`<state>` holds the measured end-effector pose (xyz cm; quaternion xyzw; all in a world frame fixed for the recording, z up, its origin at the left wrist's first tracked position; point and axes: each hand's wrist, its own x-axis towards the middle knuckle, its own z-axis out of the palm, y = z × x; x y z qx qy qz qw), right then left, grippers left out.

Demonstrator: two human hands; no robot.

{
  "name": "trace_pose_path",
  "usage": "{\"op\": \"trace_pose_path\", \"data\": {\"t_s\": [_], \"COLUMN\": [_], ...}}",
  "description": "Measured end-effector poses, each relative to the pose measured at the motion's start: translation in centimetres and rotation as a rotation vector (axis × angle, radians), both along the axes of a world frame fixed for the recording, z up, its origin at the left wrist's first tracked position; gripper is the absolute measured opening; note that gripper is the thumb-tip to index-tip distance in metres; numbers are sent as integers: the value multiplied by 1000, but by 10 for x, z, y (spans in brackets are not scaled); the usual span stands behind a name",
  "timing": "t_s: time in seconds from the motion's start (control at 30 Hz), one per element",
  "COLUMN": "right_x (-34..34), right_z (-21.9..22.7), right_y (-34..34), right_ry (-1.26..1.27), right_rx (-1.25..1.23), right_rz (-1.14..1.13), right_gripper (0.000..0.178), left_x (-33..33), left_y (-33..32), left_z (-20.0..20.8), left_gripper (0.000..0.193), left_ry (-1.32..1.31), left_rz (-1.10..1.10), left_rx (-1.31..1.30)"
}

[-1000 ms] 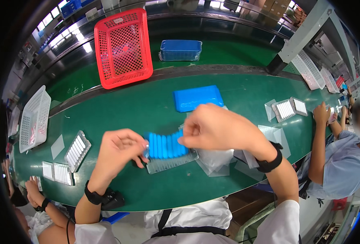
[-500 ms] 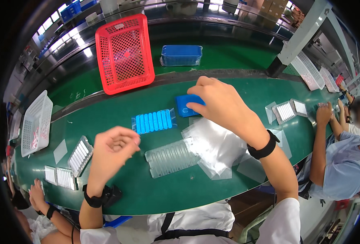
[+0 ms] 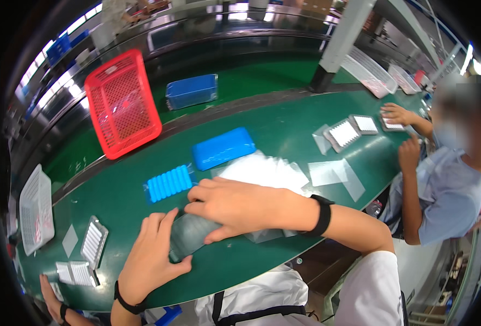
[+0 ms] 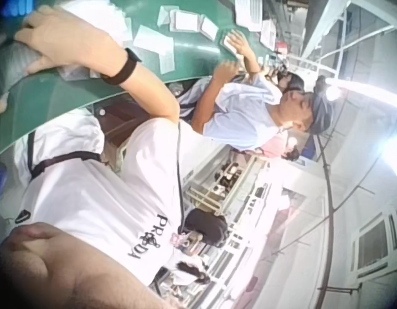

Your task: The recorder is assembling small plastic components, specifically inserting small blue objects into a clear plastic tray and covering them with a blue film.

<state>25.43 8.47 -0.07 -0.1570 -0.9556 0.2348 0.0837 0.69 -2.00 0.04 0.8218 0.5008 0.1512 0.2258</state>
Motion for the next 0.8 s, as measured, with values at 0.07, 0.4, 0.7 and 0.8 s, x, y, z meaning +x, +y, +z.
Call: {"op": "trace_pose_path", "data": {"t_s": [0.07, 0.4, 0.7, 0.8], "right_x": [2, 27, 5, 38], "right_z": [2, 3, 0, 34], "right_y": [-1, -21, -54, -51], "right_ry": [-15, 39, -103, -265], "right_rx": [75, 103, 172, 149], "right_rz": [-36, -44, -99, -120], "right_gripper": [60, 84, 80, 73], "left_x": [-6, -6, 2, 6], "left_y": [1, 10, 4, 8], "left_z": [4, 9, 6, 11], "left_gripper": [83, 72, 75, 75], "left_ry": [132, -21, -155, -202], "left_rz": [38, -130, -190, -215], "left_rx": [-50, 0, -70, -42]}}
